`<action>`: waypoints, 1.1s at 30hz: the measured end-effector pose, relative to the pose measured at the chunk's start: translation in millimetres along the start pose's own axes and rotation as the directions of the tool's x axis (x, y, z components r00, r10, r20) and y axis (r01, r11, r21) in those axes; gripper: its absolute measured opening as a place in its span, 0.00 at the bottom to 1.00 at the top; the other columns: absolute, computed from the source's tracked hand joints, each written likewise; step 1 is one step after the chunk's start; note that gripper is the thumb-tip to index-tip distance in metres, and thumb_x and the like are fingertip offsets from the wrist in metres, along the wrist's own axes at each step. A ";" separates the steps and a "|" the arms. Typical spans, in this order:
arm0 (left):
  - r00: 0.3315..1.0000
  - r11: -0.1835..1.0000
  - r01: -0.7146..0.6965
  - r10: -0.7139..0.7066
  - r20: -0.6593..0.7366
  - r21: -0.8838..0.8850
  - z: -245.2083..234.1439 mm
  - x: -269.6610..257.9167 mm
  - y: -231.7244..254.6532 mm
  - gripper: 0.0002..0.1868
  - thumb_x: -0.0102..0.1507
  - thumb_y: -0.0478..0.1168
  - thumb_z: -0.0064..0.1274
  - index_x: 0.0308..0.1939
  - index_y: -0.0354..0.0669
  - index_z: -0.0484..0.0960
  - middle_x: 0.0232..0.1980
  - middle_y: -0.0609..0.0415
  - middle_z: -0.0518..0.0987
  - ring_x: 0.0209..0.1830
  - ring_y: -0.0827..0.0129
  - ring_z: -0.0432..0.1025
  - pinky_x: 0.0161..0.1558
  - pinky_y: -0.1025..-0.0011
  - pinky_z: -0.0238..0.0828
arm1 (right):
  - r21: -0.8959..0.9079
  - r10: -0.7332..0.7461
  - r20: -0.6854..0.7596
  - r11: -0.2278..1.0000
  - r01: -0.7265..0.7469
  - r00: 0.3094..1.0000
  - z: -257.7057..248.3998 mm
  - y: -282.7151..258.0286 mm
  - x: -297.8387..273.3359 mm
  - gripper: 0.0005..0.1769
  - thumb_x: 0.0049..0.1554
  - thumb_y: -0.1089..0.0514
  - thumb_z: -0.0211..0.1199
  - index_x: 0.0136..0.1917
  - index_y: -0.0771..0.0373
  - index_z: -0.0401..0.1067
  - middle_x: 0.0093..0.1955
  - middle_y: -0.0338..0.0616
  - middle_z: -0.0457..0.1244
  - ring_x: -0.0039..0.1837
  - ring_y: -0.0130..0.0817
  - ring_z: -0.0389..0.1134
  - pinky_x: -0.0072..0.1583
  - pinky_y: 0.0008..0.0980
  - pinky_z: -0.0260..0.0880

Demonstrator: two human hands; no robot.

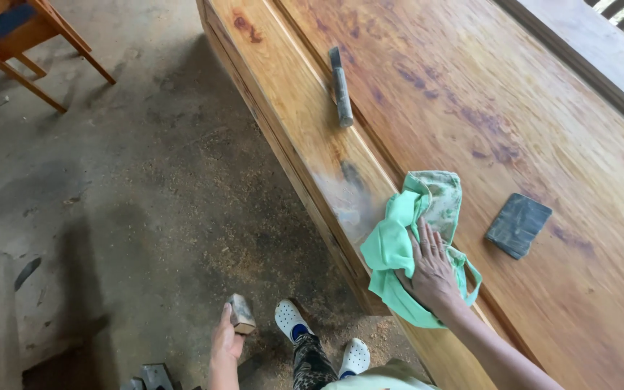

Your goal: Sanding the surface of a large wooden bench to smooth it out and then wiping it with a cloth.

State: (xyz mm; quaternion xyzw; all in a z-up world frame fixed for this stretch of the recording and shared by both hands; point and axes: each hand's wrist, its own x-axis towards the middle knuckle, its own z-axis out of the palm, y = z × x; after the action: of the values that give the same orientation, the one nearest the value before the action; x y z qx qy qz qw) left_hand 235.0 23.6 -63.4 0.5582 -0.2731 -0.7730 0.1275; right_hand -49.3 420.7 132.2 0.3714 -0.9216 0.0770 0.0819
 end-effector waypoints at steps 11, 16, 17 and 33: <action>0.999 0.997 -0.021 0.019 -0.027 -0.074 -47.6 -8.8 49.8 0.28 0.69 0.54 0.50 0.58 0.30 0.75 0.50 0.39 0.78 0.42 0.52 0.72 0.39 0.54 0.71 | 0.257 0.088 0.065 0.961 -0.102 0.994 58.5 -132.9 204.0 0.45 0.53 0.56 0.60 0.79 0.69 0.47 0.84 0.67 0.34 0.81 0.66 0.39 0.77 0.69 0.38; 0.996 0.989 -0.083 0.078 -0.047 -0.122 -90.4 -11.5 78.1 0.29 0.75 0.56 0.36 0.69 0.36 0.66 0.65 0.41 0.70 0.58 0.46 0.67 0.51 0.44 0.63 | 0.895 0.106 0.422 -0.210 -0.394 0.900 117.6 -236.9 342.4 0.14 0.66 0.58 0.48 0.62 0.64 0.65 0.51 0.47 0.65 0.47 0.34 0.70 0.48 0.30 0.78; 0.996 0.989 -0.087 0.082 -0.047 -0.119 -107.1 -1.9 80.2 0.29 0.75 0.56 0.36 0.69 0.36 0.66 0.65 0.41 0.70 0.58 0.46 0.67 0.51 0.44 0.63 | 0.895 0.106 0.420 -0.214 -0.391 0.901 106.2 -254.1 352.0 0.14 0.66 0.58 0.48 0.62 0.64 0.65 0.51 0.47 0.65 0.47 0.34 0.70 0.48 0.30 0.78; 0.995 0.993 -0.054 0.045 -0.088 -0.100 -103.1 -17.7 50.3 0.27 0.74 0.53 0.41 0.65 0.32 0.68 0.59 0.38 0.74 0.53 0.49 0.71 0.49 0.50 0.69 | 0.596 0.471 0.469 0.456 -0.661 0.747 -73.4 -84.2 230.1 0.19 0.53 0.67 0.52 0.56 0.61 0.73 0.45 0.44 0.68 0.43 0.35 0.70 0.48 0.33 0.76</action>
State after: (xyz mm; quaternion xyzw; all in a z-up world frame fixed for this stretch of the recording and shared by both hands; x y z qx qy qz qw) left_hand 331.9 -37.5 -44.4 0.5765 -0.2411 -0.7580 0.1868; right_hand -147.2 221.0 258.5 0.0469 -0.8820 0.4168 -0.2150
